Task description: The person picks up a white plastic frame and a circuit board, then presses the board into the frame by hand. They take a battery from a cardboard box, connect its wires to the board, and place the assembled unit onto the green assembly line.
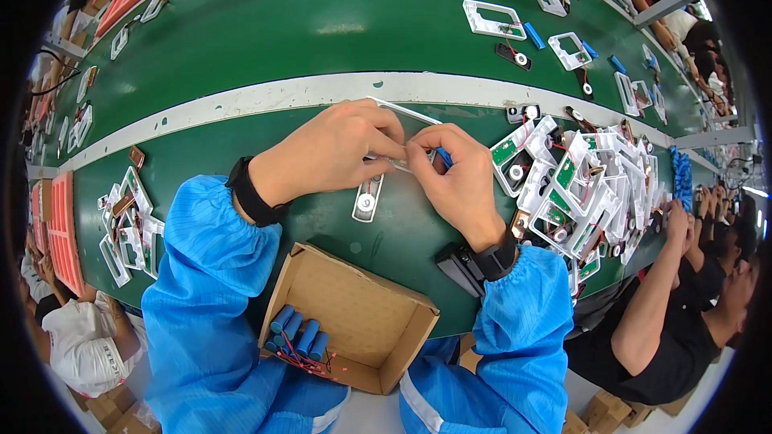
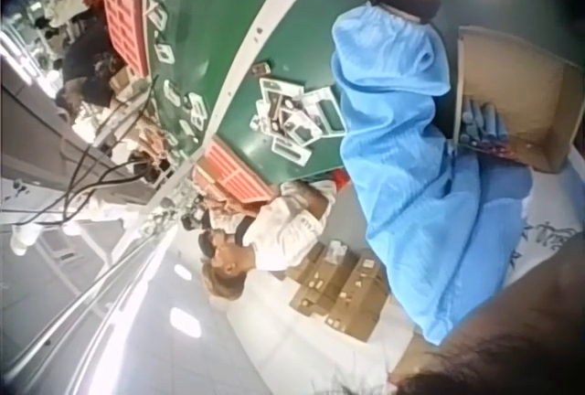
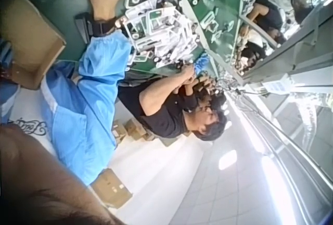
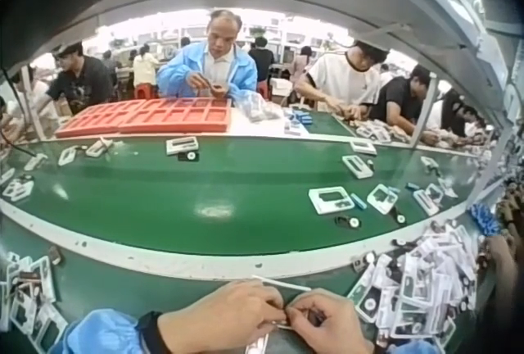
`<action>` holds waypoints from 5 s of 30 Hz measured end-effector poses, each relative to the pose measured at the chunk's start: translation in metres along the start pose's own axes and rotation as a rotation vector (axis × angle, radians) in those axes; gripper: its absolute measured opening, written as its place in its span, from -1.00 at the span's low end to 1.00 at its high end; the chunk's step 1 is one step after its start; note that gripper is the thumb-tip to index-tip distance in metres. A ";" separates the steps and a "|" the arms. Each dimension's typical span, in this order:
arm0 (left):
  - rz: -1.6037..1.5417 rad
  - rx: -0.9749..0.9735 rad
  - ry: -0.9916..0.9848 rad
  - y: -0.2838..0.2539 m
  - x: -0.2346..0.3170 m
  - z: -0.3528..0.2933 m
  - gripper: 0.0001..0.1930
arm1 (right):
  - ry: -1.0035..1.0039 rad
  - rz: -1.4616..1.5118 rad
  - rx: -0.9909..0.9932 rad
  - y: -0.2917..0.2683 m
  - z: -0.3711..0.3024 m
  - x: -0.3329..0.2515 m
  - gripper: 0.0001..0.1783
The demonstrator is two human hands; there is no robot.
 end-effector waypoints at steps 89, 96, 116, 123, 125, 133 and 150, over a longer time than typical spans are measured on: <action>0.025 -0.035 0.007 0.004 0.001 0.004 -0.78 | -0.305 -0.374 -0.122 -0.016 -0.008 -0.011 -0.70; 0.078 -0.003 0.021 0.000 0.001 0.003 -0.80 | -0.352 -0.355 -0.178 -0.017 -0.004 -0.011 -0.70; 0.634 -0.059 -0.731 -0.118 0.000 -0.111 -0.69 | -0.820 -0.310 -1.073 0.032 -0.126 -0.130 -0.75; 0.759 -0.090 -1.305 -0.212 -0.027 -0.252 -0.65 | -0.887 0.035 -0.609 -0.007 -0.090 -0.157 -0.74; 0.681 -0.027 -1.311 -0.218 -0.046 -0.294 -0.65 | -0.898 0.093 -0.456 -0.018 -0.081 -0.157 -0.71; 0.372 0.053 -1.223 -0.229 -0.092 -0.336 -0.75 | 0.196 1.239 -0.347 -0.031 -0.034 -0.071 -0.61; 0.113 0.053 -0.359 -0.102 -0.004 -0.050 -0.87 | 0.360 0.713 -0.478 -0.016 -0.013 -0.019 -0.55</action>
Point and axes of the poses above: each hand's wrist, its own z-axis towards the middle knuckle, its own y-axis out of the palm, x = y × z, the point moved 5 cm from there along z, towards the middle knuckle, and after that the axes turned 3 degrees about y, right-handed, at the moved point
